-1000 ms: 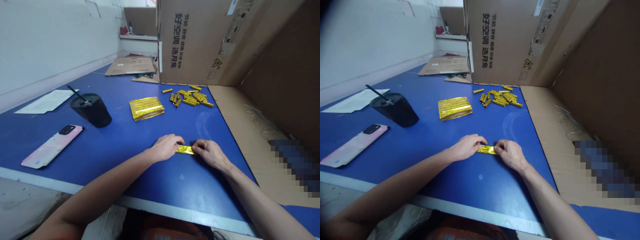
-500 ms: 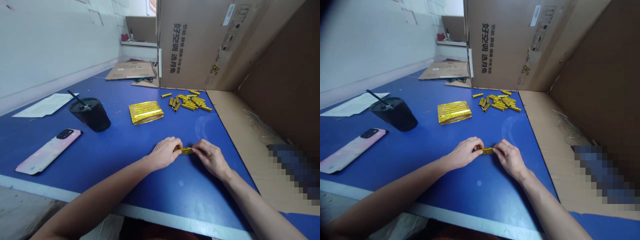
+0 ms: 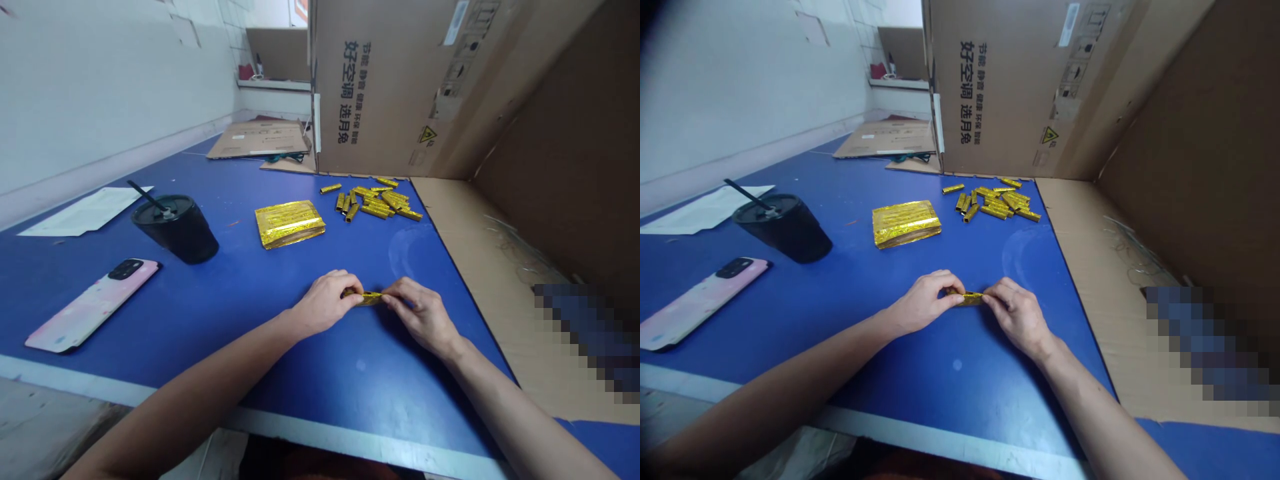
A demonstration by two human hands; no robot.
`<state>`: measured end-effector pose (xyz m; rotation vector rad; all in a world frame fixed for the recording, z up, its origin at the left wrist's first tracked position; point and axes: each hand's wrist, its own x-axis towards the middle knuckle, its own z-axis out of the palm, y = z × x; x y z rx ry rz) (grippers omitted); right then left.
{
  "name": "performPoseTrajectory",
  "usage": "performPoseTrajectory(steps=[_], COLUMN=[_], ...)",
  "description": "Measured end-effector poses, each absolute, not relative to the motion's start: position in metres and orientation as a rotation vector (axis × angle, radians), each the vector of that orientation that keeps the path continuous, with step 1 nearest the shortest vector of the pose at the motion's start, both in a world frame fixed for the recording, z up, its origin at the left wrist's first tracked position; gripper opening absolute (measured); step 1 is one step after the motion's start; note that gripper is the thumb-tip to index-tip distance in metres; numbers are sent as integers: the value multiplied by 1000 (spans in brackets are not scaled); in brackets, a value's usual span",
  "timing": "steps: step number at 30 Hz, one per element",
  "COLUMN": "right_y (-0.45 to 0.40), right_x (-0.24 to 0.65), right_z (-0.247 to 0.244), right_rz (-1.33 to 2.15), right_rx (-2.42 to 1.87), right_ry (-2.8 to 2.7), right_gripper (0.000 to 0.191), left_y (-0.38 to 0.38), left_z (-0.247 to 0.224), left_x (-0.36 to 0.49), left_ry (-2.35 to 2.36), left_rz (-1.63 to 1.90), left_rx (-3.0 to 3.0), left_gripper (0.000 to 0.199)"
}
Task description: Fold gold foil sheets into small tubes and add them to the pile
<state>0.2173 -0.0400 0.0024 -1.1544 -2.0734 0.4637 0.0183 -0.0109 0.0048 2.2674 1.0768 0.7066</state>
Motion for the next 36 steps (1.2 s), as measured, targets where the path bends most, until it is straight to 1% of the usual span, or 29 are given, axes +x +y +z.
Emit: performPoseTrajectory(steps=[9, 11, 14, 17, 25, 30, 36], right_y=[-41, -41, -41, -41, -43, -44, -42], right_x=[216, 216, 216, 214, 212, 212, 211], right_z=[2, 3, 3, 2, 4, 3, 0], right_rz=[465, 468, 482, 516, 577, 584, 543], right_rx=[-1153, -1150, -1150, -1130, -1080, -1118, -1170], right_ry=[-2098, -2098, -2105, -2112, -2149, -2169, -2230], right_gripper=[16, 16, 17, 16, 16, 15, 18], left_y=[-12, -11, -7, -3, -2, -6, -10], left_z=[6, 5, 4, 4, 12, 12, 9], left_x=[19, 19, 17, 14, 10, 13, 15], left_ry=[1084, 1065, 1006, 937, 941, 1054, 1077], left_rz=[643, 617, 565, 511, 306, 314, 325], left_rx=[2177, 2087, 1879, 1744, 1953, 2028, 2059], left_gripper=[19, 19, 15, 21, 19, 17, 15])
